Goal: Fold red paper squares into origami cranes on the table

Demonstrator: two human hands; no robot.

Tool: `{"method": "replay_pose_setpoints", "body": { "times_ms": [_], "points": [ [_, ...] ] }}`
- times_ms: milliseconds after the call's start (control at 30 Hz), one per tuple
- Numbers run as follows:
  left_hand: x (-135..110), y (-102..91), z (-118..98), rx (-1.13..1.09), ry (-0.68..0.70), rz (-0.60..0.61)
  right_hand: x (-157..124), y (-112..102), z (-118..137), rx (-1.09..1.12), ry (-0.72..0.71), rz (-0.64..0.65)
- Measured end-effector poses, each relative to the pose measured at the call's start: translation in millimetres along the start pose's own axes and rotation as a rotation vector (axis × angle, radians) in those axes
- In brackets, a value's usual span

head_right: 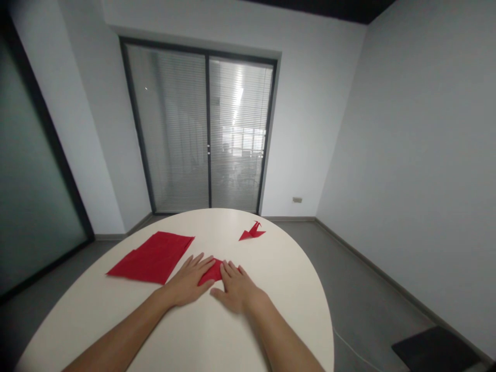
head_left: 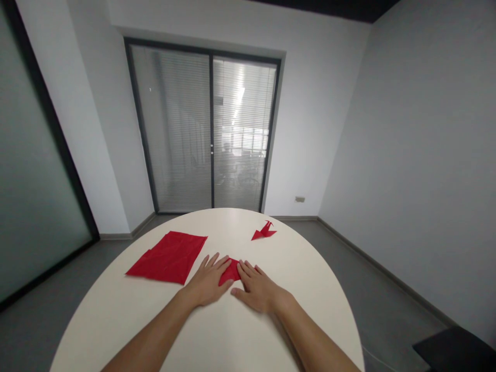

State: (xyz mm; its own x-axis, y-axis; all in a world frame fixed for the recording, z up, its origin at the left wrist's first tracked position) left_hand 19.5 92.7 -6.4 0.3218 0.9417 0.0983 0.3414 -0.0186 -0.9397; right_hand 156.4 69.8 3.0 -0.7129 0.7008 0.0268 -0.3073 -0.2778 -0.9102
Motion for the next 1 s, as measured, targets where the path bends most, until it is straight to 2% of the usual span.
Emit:
{"method": "replay_pose_setpoints", "body": {
  "times_ms": [200, 400, 567, 733, 833, 1000],
  "points": [
    [1, 0.5, 1, 0.004, 0.009, -0.017, 2, -27, 12, -0.084, -0.199, -0.195],
    [2, -0.7, -2, 0.006, 0.051, -0.048, 2, -41, 9, -0.077, -0.157, -0.320],
    [-4, -18.8, -17, -0.024, 0.111, -0.132, 3, -45, 9, -0.061, -0.110, -0.343],
    [-11, -38.3, -38, -0.033, 0.143, -0.142, 6, -45, 10, -0.076, -0.129, -0.348],
    [-13, -39.8, -41, -0.006, 0.153, -0.134, 6, -42, 9, -0.072, -0.137, -0.340],
    [-10, -33.2, -33, -0.015, 0.159, -0.099, 3, -39, 8, -0.030, -0.195, -0.335]
  ]
}}
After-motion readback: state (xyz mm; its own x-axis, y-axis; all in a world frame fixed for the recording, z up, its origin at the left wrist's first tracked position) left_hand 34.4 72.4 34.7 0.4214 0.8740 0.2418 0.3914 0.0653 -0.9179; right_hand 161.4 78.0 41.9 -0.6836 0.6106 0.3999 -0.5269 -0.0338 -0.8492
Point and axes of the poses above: each hand's wrist, its own x-axis towards the middle knuckle, its own y-axis out of the palm, z = x × y, the point moved 8 cm from there along x, towards the middle knuckle, and after that the axes turned 11 degrees about -y, right-handed, at the moved point
